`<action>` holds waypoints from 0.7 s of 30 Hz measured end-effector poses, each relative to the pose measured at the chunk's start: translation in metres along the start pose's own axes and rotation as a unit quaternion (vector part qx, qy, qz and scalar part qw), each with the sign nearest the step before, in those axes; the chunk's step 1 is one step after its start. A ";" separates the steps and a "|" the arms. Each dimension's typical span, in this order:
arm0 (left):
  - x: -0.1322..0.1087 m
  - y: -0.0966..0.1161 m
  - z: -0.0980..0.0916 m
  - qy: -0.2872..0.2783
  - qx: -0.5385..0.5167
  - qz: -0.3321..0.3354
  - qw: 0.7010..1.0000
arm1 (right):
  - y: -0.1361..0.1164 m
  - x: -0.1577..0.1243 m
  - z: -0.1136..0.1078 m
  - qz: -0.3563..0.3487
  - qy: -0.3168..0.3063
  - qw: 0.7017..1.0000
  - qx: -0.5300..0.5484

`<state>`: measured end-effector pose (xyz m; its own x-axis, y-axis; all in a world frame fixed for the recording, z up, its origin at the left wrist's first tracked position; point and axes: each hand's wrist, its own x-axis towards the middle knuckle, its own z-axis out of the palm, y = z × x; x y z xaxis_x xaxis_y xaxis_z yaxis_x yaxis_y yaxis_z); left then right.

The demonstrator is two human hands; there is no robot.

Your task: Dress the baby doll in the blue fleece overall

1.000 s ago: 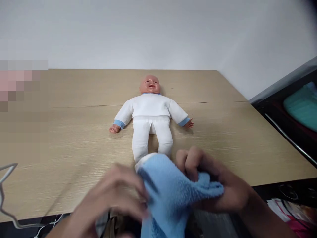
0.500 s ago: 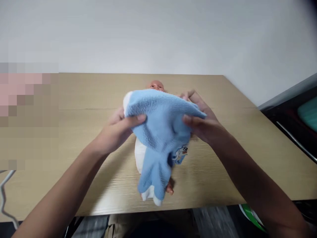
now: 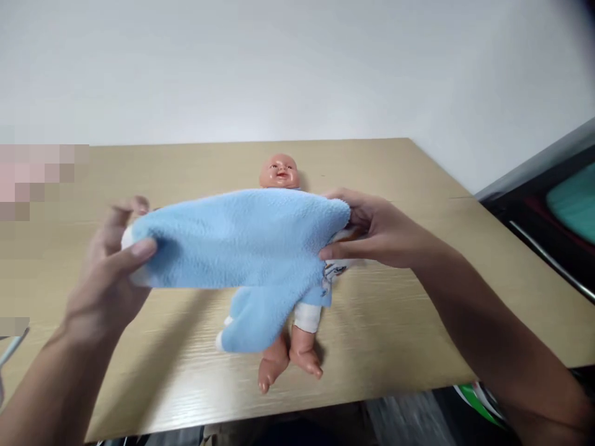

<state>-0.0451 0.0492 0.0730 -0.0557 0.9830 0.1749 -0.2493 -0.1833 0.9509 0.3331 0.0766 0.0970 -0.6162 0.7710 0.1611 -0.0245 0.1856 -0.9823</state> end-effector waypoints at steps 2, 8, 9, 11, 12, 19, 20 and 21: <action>-0.011 0.004 -0.012 0.020 0.064 0.059 0.996 | -0.017 0.013 0.001 -0.005 -0.064 0.997 -0.053; -0.005 0.015 0.005 -0.297 0.241 0.044 0.923 | -0.052 0.076 0.034 -0.082 -0.269 0.928 -0.243; -0.001 0.016 0.011 -0.358 0.244 0.022 0.901 | -0.054 0.080 0.039 -0.108 -0.262 0.926 -0.251; 0.007 0.015 0.019 -0.414 0.230 0.017 0.881 | -0.050 0.078 0.044 -0.160 -0.182 0.936 -0.256; 0.010 0.014 0.021 -0.412 0.216 0.031 0.884 | -0.043 0.071 0.043 -0.175 -0.126 0.944 -0.248; 0.020 -0.006 0.028 -0.334 0.110 0.073 0.933 | 0.048 0.009 0.020 -0.078 -0.092 0.992 -0.038; 0.024 -0.009 0.032 -0.342 0.105 0.082 0.930 | 0.056 0.006 0.022 -0.074 -0.085 0.993 -0.022; 0.030 -0.011 0.037 -0.348 0.102 0.094 0.927 | 0.061 0.005 0.024 -0.063 -0.070 0.996 -0.008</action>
<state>-0.0087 0.0808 0.0773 0.5759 0.7148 0.3967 -0.1054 -0.4162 0.9031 0.3098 0.0775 0.0361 -0.7127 0.6490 0.2662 -0.0960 0.2857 -0.9535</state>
